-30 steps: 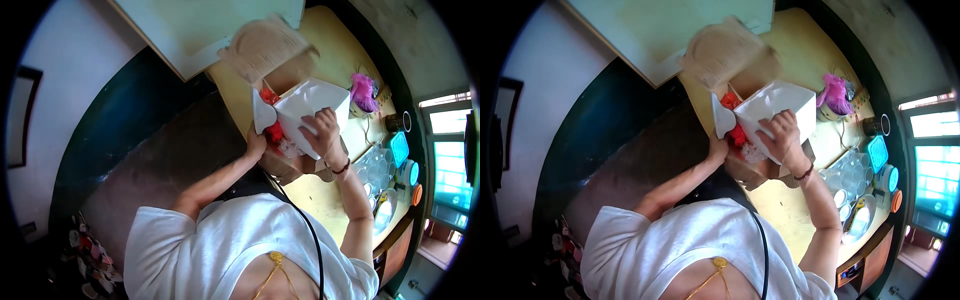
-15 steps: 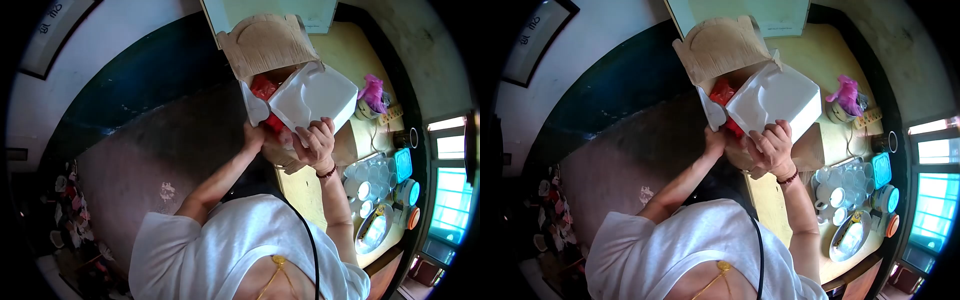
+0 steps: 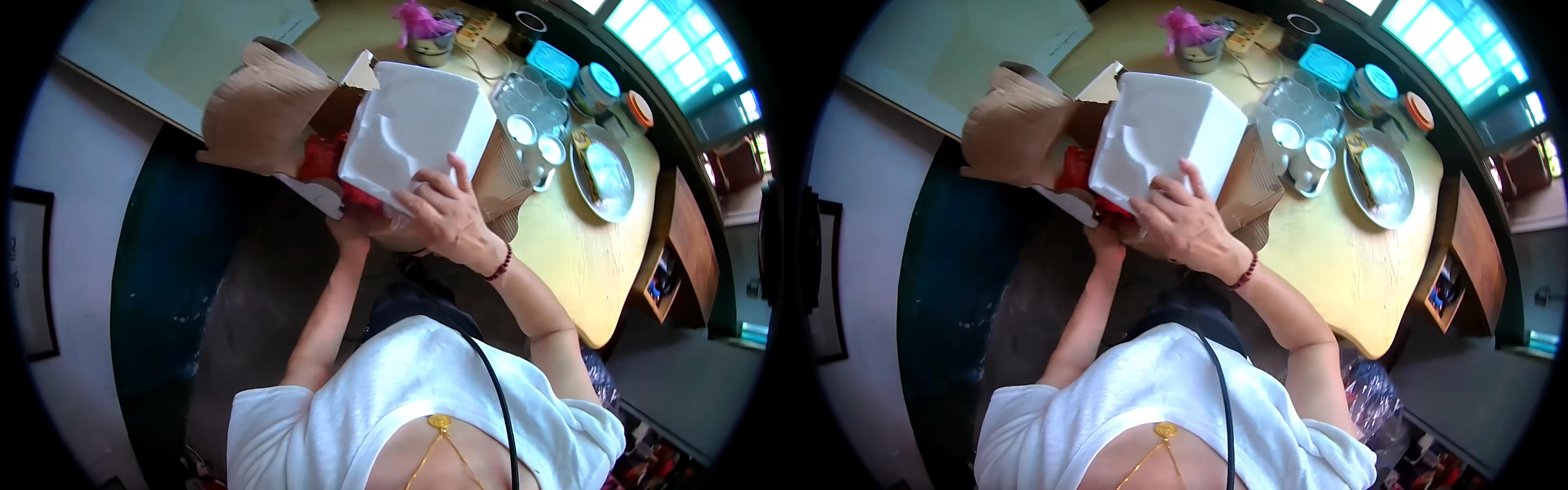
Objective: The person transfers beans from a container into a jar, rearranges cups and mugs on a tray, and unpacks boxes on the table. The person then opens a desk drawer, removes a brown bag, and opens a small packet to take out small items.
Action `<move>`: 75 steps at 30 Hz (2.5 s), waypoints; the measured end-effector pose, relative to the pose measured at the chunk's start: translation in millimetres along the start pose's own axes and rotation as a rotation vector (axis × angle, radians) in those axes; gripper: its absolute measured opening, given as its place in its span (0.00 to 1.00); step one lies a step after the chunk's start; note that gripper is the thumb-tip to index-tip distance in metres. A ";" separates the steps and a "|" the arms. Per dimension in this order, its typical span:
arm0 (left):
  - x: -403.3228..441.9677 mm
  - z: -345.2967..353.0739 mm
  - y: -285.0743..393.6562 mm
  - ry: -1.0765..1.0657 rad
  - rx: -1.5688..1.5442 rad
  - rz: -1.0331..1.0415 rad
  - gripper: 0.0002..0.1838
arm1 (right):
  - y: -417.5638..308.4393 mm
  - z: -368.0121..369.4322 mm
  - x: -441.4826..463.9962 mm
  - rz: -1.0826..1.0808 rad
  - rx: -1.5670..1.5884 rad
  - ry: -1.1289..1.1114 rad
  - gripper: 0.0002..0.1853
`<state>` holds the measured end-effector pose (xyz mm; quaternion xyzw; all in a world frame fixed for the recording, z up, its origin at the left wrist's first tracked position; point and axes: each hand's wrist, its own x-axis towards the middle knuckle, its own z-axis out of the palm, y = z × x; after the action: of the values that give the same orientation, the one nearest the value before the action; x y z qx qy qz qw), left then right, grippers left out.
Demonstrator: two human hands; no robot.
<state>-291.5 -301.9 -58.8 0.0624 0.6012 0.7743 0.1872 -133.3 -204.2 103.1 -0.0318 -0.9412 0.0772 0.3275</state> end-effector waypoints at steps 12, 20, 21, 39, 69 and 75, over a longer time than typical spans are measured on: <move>10.5 87.9 -105.3 -0.255 -0.589 -0.192 0.21 | 56.0 -17.1 -52.4 0.203 -0.075 0.106 0.27; 48.6 60.5 -187.4 -0.157 -0.031 -0.689 0.30 | 97.1 86.4 -143.9 0.272 -0.166 -0.340 0.26; 42.8 57.9 -192.5 -0.162 0.007 -0.551 0.32 | 90.7 82.5 -146.3 0.231 -0.206 -0.297 0.26; 135.5 49.5 -142.8 -0.489 0.535 -0.680 0.21 | -78.2 -38.1 -336.2 1.040 -0.040 0.394 0.17; -600.3 367.9 -212.6 -1.356 0.323 -0.998 0.15 | -248.3 -175.9 -930.0 2.565 0.275 0.606 0.09; -692.3 485.2 -330.9 -1.231 0.213 -1.552 0.18 | -217.0 -207.3 -927.3 2.472 0.297 0.671 0.10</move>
<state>574.1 -45.6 -155.2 0.0591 0.3401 0.2121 0.9143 720.1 -494.7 -267.5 -0.8586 -0.1418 0.4192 0.2587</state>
